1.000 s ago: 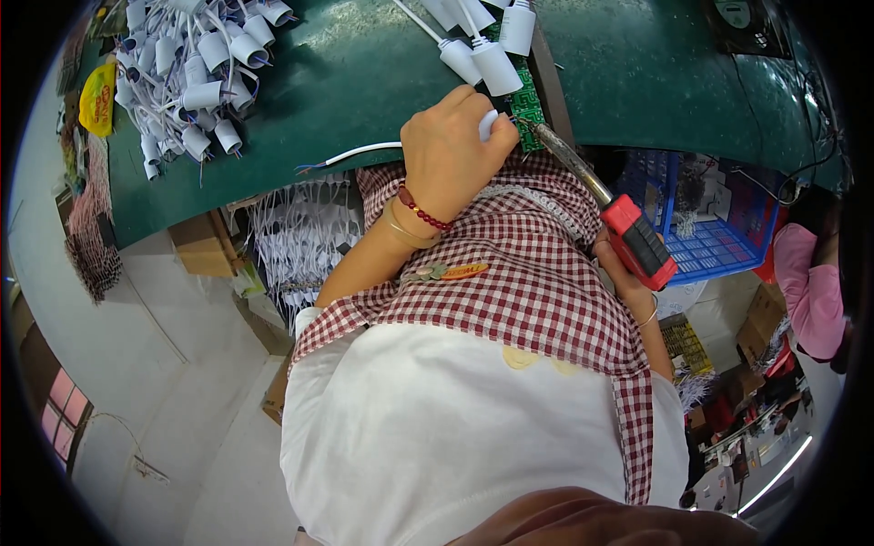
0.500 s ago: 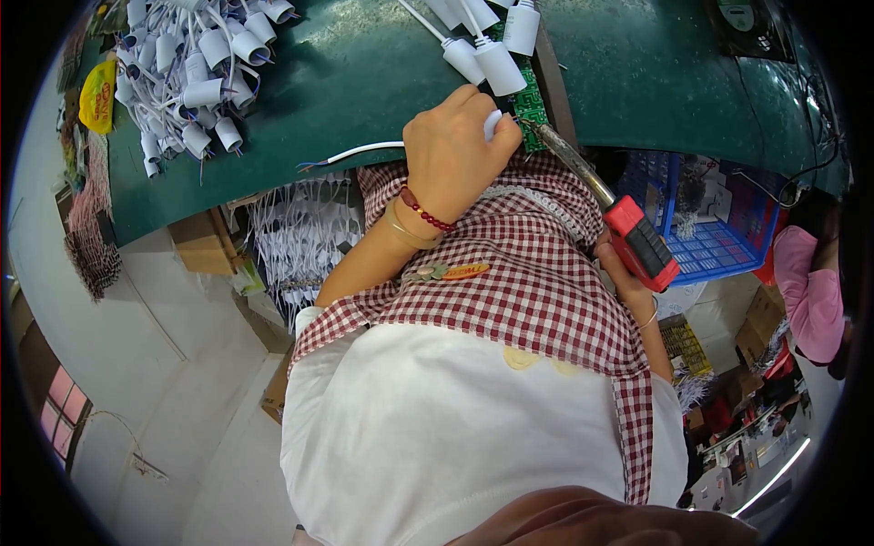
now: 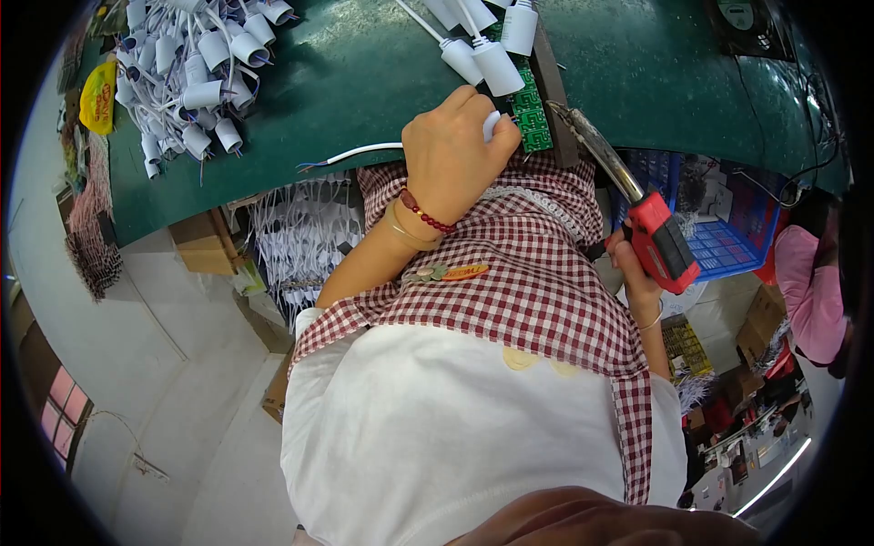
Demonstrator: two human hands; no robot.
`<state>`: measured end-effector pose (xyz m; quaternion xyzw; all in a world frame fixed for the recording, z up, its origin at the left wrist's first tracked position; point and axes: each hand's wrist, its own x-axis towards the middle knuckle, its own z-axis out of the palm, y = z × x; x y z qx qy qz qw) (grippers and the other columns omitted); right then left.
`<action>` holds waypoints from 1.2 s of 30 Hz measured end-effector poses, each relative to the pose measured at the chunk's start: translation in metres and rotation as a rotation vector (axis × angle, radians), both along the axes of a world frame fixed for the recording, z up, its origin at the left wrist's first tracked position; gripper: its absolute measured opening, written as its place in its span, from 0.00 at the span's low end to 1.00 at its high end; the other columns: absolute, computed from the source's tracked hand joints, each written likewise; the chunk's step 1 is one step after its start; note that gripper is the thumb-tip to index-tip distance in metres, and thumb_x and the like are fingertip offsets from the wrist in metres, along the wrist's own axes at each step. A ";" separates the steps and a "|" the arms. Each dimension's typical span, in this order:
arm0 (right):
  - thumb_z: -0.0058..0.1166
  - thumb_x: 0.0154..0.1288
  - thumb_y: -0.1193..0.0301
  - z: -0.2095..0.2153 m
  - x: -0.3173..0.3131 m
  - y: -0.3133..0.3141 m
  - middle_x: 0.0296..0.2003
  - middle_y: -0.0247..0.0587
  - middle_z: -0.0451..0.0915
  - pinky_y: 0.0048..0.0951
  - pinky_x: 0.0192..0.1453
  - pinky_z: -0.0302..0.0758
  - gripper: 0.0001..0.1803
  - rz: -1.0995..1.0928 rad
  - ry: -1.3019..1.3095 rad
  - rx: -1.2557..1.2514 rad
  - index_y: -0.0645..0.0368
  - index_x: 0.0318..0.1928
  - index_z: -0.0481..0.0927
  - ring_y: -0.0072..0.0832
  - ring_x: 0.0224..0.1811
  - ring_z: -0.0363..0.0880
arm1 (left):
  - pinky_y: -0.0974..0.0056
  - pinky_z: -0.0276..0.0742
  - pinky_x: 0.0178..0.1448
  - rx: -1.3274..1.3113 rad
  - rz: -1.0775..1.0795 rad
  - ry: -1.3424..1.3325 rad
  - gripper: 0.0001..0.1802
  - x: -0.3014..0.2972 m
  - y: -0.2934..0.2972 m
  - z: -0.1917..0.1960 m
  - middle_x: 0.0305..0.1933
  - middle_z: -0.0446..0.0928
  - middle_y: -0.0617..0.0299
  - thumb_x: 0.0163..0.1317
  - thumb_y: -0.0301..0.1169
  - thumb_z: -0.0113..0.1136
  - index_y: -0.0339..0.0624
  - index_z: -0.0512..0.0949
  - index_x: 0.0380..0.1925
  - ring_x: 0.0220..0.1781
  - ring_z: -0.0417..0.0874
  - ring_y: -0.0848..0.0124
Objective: The person assembles LED light strips by attaching white plastic housings to them with a heat gun or soldering tool.
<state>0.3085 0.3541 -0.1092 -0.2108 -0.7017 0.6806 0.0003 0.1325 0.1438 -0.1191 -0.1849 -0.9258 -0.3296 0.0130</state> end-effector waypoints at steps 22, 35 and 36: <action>0.54 0.61 0.78 -0.005 -0.002 0.003 0.28 0.33 0.75 0.22 0.34 0.68 0.03 0.017 -0.001 -0.112 0.64 0.36 0.76 0.19 0.29 0.71 | 0.58 0.70 0.21 -0.036 -0.012 0.022 0.09 0.000 0.000 0.002 0.22 0.73 0.59 0.46 0.32 0.60 0.40 0.75 0.15 0.18 0.75 0.56; 0.54 0.59 0.81 -0.006 -0.008 0.001 0.27 0.34 0.75 0.22 0.32 0.68 0.06 0.037 0.040 -0.125 0.66 0.38 0.76 0.19 0.27 0.71 | 0.57 0.70 0.21 -0.068 -0.023 0.033 0.11 -0.001 -0.001 0.006 0.22 0.72 0.58 0.47 0.33 0.61 0.40 0.74 0.15 0.19 0.75 0.56; 0.54 0.59 0.81 -0.006 -0.008 0.002 0.27 0.34 0.75 0.22 0.32 0.68 0.06 0.043 0.048 -0.122 0.66 0.38 0.76 0.19 0.27 0.71 | 0.57 0.70 0.22 -0.092 -0.036 0.011 0.10 -0.001 -0.001 0.007 0.23 0.72 0.58 0.48 0.34 0.61 0.40 0.74 0.18 0.20 0.76 0.56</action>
